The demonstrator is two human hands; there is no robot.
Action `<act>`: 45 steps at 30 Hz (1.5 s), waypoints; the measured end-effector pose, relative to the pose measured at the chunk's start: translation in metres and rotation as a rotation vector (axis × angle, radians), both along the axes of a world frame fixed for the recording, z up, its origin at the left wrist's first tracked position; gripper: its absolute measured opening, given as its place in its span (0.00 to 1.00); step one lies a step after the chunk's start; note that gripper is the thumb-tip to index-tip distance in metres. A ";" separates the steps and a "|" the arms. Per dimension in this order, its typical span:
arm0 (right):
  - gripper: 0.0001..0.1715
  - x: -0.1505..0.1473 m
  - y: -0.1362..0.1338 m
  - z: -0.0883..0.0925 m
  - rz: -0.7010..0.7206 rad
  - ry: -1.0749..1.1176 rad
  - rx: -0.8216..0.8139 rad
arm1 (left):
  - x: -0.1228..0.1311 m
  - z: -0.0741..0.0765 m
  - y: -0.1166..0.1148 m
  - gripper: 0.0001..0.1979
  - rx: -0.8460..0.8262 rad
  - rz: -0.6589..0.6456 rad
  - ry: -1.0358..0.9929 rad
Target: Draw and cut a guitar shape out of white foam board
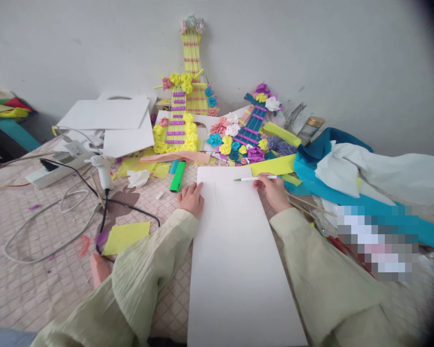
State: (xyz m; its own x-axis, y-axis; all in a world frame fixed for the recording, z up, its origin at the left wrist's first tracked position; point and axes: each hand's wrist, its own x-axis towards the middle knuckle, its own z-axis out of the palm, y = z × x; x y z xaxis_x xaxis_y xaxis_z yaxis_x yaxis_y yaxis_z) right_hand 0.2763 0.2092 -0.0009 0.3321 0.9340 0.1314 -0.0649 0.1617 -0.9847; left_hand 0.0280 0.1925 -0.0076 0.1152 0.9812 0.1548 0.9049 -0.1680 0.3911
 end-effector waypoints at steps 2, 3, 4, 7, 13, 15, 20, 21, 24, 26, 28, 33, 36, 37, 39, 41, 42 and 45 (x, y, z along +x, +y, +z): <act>0.05 0.001 0.001 -0.002 -0.005 0.003 0.000 | 0.000 0.000 0.000 0.24 -0.002 0.003 0.004; 0.05 0.001 0.002 -0.002 -0.008 0.005 0.000 | 0.000 0.000 0.000 0.24 -0.003 0.003 0.004; 0.05 0.002 0.003 -0.003 -0.012 0.008 -0.001 | -0.001 0.000 0.000 0.24 -0.004 0.002 0.004; 0.05 0.003 0.004 -0.005 -0.020 0.011 -0.005 | -0.001 0.002 0.000 0.24 -0.009 -0.001 0.007; 0.04 0.002 0.003 -0.004 -0.017 0.003 -0.011 | 0.001 0.002 -0.001 0.24 -0.005 0.007 0.010; 0.03 0.002 0.003 -0.003 -0.016 -0.001 -0.010 | 0.001 0.002 -0.001 0.24 -0.005 0.007 0.014; 0.04 0.004 0.000 -0.002 0.014 -0.008 -0.016 | 0.000 0.000 -0.001 0.24 -0.005 0.003 0.010; 0.04 0.004 0.000 -0.002 0.017 -0.005 -0.016 | 0.000 0.000 0.000 0.24 -0.005 0.002 0.009; 0.04 0.004 -0.001 -0.002 0.012 0.009 -0.012 | 0.000 0.000 0.000 0.24 -0.008 0.002 0.004; 0.03 0.004 0.000 -0.003 0.008 0.014 -0.011 | 0.000 0.001 0.000 0.24 -0.009 0.005 0.002; 0.03 0.004 0.000 -0.003 0.006 0.015 -0.012 | 0.001 0.000 0.000 0.24 -0.007 0.006 0.001; 0.04 0.005 -0.001 -0.004 0.020 0.027 -0.016 | -0.001 0.000 0.000 0.24 0.005 -0.002 0.007; 0.05 0.004 -0.004 -0.002 0.041 0.050 -0.031 | 0.000 0.000 0.000 0.24 0.001 0.001 0.011; 0.05 0.004 -0.005 0.000 0.041 0.067 -0.033 | 0.000 0.000 0.000 0.24 -0.001 0.003 0.011; 0.05 0.004 -0.009 0.007 0.020 0.119 -0.022 | 0.000 0.001 -0.001 0.24 -0.003 0.002 0.007; 0.05 0.006 -0.015 0.018 -0.024 0.191 0.006 | 0.000 0.001 -0.001 0.24 -0.011 -0.003 0.002; 0.05 0.007 -0.020 0.025 -0.050 0.228 0.022 | 0.000 0.002 -0.001 0.24 -0.016 -0.005 -0.002; 0.07 0.012 -0.041 0.043 -0.109 0.310 0.047 | -0.001 0.003 0.000 0.23 -0.018 -0.008 -0.026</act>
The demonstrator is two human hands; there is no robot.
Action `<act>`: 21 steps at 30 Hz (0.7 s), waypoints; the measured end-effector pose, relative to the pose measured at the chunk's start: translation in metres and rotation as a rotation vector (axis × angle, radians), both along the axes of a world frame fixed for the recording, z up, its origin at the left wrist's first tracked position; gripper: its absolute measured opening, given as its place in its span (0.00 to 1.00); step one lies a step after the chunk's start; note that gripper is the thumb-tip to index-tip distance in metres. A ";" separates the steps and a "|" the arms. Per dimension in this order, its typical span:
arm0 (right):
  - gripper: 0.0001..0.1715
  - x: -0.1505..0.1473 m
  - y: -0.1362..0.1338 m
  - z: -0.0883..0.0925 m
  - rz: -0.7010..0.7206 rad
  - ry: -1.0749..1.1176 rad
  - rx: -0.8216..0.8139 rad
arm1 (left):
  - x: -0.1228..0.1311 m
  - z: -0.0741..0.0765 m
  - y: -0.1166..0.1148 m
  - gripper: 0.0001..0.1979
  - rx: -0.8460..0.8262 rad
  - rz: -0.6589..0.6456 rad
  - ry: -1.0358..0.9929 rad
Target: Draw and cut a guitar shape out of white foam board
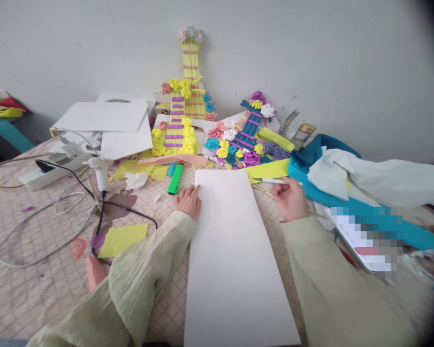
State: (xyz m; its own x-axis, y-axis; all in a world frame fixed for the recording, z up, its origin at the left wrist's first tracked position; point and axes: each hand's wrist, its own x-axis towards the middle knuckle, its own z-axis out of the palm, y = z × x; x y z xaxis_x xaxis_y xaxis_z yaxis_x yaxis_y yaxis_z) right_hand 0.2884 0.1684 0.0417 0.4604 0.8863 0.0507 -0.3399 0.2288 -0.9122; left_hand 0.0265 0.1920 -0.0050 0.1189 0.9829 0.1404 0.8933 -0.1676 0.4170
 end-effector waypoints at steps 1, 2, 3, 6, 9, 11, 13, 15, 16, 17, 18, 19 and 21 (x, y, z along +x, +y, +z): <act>0.07 0.002 -0.008 0.004 -0.012 0.021 -0.007 | 0.000 0.000 0.000 0.23 0.001 0.002 -0.019; 0.07 0.003 -0.016 0.005 -0.021 0.044 -0.025 | -0.001 0.001 0.001 0.23 0.002 0.006 -0.043; 0.07 0.004 -0.023 0.006 -0.027 0.069 -0.052 | -0.001 0.002 0.001 0.23 -0.002 0.012 -0.071; 0.07 0.004 -0.035 -0.004 -0.034 0.143 -0.138 | -0.002 0.004 0.004 0.24 -0.045 0.053 -0.151; 0.06 -0.002 -0.035 -0.020 0.000 0.182 -0.195 | -0.004 0.002 0.009 0.24 -0.051 0.079 -0.258; 0.06 -0.008 -0.034 -0.030 0.041 0.205 -0.231 | -0.007 -0.002 0.013 0.23 -0.025 0.056 -0.359; 0.06 -0.015 -0.035 -0.037 0.091 0.217 -0.251 | -0.011 -0.006 0.018 0.23 -0.003 0.028 -0.466; 0.06 -0.020 -0.038 -0.038 0.146 0.212 -0.256 | -0.015 -0.005 0.020 0.24 -0.006 0.040 -0.568; 0.06 -0.022 -0.040 -0.037 0.171 0.206 -0.255 | -0.017 -0.004 0.020 0.24 -0.031 0.058 -0.615; 0.05 -0.024 -0.041 -0.035 0.191 0.199 -0.251 | -0.019 -0.001 0.020 0.25 -0.066 0.078 -0.652; 0.05 -0.025 -0.042 -0.032 0.205 0.190 -0.244 | -0.022 0.002 0.019 0.25 -0.107 0.093 -0.674; 0.05 -0.026 -0.041 -0.029 0.212 0.180 -0.233 | -0.024 0.005 0.017 0.25 -0.142 0.102 -0.681; 0.07 -0.027 -0.036 -0.023 0.215 0.156 -0.204 | -0.028 0.009 0.013 0.24 -0.169 0.110 -0.667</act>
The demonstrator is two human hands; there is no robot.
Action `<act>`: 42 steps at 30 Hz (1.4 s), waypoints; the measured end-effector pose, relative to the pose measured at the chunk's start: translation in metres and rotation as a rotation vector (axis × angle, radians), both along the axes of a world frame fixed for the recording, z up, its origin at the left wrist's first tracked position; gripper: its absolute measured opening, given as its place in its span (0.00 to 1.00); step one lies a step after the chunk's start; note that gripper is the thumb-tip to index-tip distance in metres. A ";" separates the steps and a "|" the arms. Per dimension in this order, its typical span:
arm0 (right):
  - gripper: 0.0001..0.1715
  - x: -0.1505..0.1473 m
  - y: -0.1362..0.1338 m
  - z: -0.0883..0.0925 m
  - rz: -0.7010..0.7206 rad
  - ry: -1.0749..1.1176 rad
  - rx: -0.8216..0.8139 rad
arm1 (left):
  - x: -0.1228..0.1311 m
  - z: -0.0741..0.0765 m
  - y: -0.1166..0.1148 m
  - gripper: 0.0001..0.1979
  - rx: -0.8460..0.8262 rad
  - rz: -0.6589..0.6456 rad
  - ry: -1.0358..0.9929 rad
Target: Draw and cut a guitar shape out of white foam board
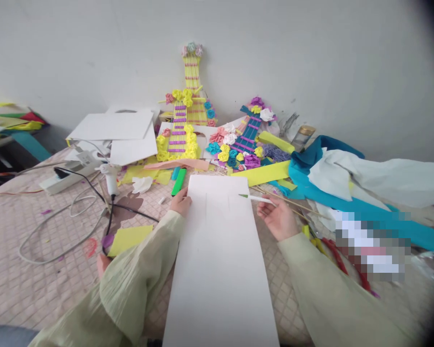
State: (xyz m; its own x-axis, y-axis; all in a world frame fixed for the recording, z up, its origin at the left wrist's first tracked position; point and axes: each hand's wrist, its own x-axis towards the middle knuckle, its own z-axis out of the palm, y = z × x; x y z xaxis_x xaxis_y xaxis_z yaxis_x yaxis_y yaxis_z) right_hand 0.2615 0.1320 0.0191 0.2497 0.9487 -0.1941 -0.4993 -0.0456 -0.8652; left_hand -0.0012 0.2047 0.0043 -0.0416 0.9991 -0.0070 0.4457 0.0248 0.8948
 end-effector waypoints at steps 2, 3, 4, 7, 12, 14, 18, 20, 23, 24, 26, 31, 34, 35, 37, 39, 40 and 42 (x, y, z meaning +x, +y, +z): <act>0.07 -0.003 0.007 0.004 -0.004 -0.026 0.040 | -0.003 0.001 -0.003 0.22 0.010 0.028 0.039; 0.07 -0.005 0.010 0.005 -0.007 -0.040 0.061 | -0.004 0.000 -0.004 0.21 0.015 0.045 0.062; 0.07 -0.008 0.012 0.005 -0.011 -0.055 0.081 | -0.005 -0.002 -0.004 0.20 0.024 0.060 0.088; 0.06 -0.017 0.015 0.001 -0.012 -0.113 0.124 | -0.006 -0.010 -0.002 0.20 0.067 0.058 0.170; 0.07 -0.022 0.016 -0.011 -0.027 -0.233 0.157 | -0.007 -0.016 0.000 0.20 0.103 0.009 0.227; 0.07 -0.021 0.019 -0.013 -0.035 -0.267 0.164 | -0.006 -0.016 0.000 0.19 0.114 -0.012 0.261; 0.05 -0.017 0.025 -0.018 -0.048 -0.299 0.156 | -0.004 -0.013 -0.002 0.19 0.099 -0.026 0.311; 0.05 -0.016 0.025 -0.020 -0.050 -0.302 0.146 | -0.004 -0.011 -0.003 0.19 0.090 -0.022 0.324; 0.06 -0.016 0.025 -0.022 -0.048 -0.309 0.137 | -0.003 -0.010 -0.004 0.20 0.079 -0.015 0.334; 0.06 -0.016 0.024 -0.022 -0.046 -0.312 0.135 | -0.002 -0.010 -0.004 0.20 0.079 -0.016 0.335; 0.07 -0.016 0.024 -0.023 -0.041 -0.317 0.130 | -0.002 -0.011 -0.004 0.20 0.086 -0.025 0.333; 0.06 -0.015 0.025 -0.023 -0.029 -0.336 0.113 | -0.003 -0.011 -0.003 0.17 0.106 -0.041 0.325; 0.05 -0.015 0.026 -0.023 -0.017 -0.341 0.106 | -0.003 -0.013 -0.002 0.17 0.111 -0.048 0.308; 0.04 -0.015 0.026 -0.022 -0.013 -0.338 0.104 | -0.003 -0.013 -0.002 0.17 0.114 -0.052 0.303; 0.04 -0.015 0.025 -0.020 -0.011 -0.324 0.100 | -0.004 -0.014 -0.002 0.17 0.119 -0.058 0.302; 0.03 -0.015 0.022 -0.018 -0.017 -0.303 0.102 | -0.004 -0.014 -0.002 0.16 0.118 -0.066 0.305; 0.03 -0.015 0.019 -0.016 -0.023 -0.291 0.103 | -0.004 -0.014 -0.002 0.15 0.118 -0.063 0.307; 0.04 -0.014 0.012 -0.014 -0.031 -0.267 0.096 | -0.004 -0.014 -0.002 0.14 0.123 -0.054 0.310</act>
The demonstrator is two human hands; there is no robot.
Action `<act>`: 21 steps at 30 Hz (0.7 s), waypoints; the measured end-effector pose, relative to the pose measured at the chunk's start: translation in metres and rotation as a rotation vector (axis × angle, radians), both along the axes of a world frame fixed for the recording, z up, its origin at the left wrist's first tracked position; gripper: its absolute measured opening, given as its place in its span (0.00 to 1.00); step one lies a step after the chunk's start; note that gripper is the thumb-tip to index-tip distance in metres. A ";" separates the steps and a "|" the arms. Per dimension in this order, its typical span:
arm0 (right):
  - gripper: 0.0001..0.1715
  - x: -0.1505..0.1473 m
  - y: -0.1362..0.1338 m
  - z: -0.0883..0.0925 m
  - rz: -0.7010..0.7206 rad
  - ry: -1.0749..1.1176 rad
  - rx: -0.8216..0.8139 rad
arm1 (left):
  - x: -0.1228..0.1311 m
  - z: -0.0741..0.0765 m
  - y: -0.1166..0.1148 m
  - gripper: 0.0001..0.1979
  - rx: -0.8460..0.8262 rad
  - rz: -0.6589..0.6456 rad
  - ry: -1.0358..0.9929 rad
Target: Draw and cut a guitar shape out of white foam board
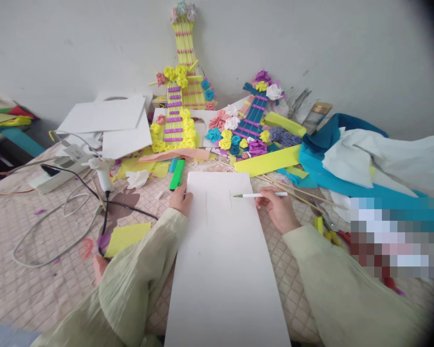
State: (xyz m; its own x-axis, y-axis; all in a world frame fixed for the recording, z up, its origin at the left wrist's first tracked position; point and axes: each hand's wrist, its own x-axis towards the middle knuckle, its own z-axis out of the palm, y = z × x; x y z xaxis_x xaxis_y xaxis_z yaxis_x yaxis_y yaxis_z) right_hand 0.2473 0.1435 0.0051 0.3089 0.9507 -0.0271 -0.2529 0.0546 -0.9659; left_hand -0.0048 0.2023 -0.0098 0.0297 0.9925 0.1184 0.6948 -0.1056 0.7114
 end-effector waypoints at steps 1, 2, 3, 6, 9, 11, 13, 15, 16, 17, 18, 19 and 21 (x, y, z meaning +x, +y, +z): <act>0.04 0.001 -0.005 0.000 -0.005 0.010 -0.008 | 0.000 0.000 0.000 0.13 0.005 0.004 0.000; 0.05 0.002 -0.011 0.000 -0.011 0.018 -0.018 | 0.000 0.000 0.000 0.13 0.010 0.005 0.002; 0.05 0.004 -0.016 0.000 -0.016 0.024 -0.032 | 0.000 0.000 0.000 0.14 0.013 0.003 0.003; 0.07 0.009 -0.029 -0.003 -0.017 0.010 -0.058 | 0.000 0.001 0.001 0.14 0.021 -0.004 -0.006; 0.07 0.011 -0.030 -0.005 0.008 -0.018 -0.026 | 0.002 0.001 0.001 0.14 0.027 0.025 -0.011; 0.07 0.008 -0.025 -0.004 0.012 -0.023 0.023 | 0.004 0.001 0.000 0.14 0.030 0.037 0.000; 0.06 0.004 -0.018 -0.003 0.009 -0.032 0.053 | 0.005 0.001 0.000 0.14 0.033 0.035 0.013; 0.06 0.002 -0.013 -0.004 0.001 -0.047 0.050 | 0.006 0.001 -0.001 0.14 0.034 0.026 0.029; 0.06 0.002 -0.011 -0.005 -0.002 -0.050 0.045 | 0.006 0.001 -0.001 0.14 0.034 0.021 0.040; 0.06 0.002 -0.010 -0.006 -0.002 -0.052 0.042 | 0.006 0.001 -0.001 0.13 0.033 0.016 0.055; 0.06 0.002 -0.010 -0.007 -0.004 -0.054 0.040 | 0.006 0.002 -0.001 0.13 0.032 0.010 0.075; 0.06 0.003 -0.009 -0.008 -0.002 -0.059 0.036 | 0.006 0.002 -0.001 0.14 0.031 0.006 0.097; 0.07 0.004 -0.010 -0.009 0.006 -0.079 0.024 | 0.007 0.003 -0.002 0.15 0.028 0.003 0.138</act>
